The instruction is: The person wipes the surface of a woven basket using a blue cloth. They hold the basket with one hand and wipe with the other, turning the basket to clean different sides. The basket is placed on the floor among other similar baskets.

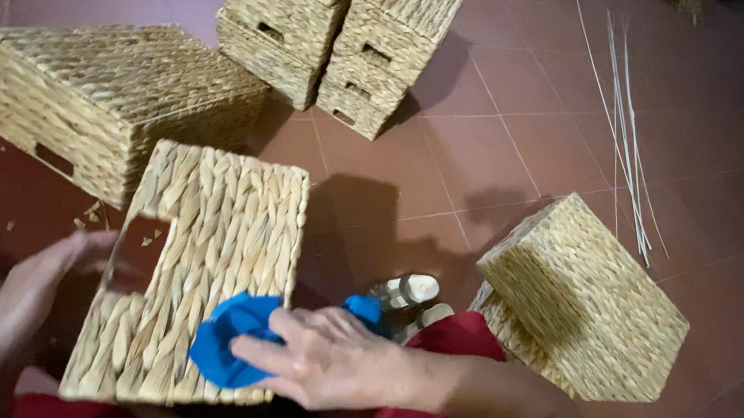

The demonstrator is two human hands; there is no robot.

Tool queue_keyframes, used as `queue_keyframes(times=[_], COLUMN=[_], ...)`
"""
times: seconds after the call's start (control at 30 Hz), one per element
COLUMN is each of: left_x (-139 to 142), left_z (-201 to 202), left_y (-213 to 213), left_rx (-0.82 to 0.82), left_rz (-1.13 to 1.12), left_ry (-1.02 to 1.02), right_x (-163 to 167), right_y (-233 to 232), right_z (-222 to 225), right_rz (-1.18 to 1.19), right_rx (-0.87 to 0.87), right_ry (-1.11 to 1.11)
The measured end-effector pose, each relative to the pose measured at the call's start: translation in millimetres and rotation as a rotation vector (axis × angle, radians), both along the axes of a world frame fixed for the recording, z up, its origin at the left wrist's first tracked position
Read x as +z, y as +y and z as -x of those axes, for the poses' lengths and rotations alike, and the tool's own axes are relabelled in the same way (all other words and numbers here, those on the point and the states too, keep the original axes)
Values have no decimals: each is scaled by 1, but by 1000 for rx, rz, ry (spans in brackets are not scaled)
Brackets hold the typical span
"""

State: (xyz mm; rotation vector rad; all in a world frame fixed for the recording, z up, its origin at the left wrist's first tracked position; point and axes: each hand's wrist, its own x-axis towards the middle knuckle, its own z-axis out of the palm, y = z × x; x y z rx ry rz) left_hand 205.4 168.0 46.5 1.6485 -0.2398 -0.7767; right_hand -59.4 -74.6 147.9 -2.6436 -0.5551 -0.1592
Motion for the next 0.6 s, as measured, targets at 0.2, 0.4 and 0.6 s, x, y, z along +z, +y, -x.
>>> queue_keyframes(times=[0.2, 0.4, 0.6], left_x=[68, 74, 71], left_z=[8, 30, 61], left_y=[-86, -127, -144], left_rx=[92, 77, -7], left_rz=[-219, -51, 6], left_ry=[221, 84, -47], right_x=[-3, 12, 30], right_y=[-5, -26, -71], right_z=[19, 25, 25], right_rz=[11, -53, -201], right_rx=[70, 66, -107], right_ry=[-36, 16, -223])
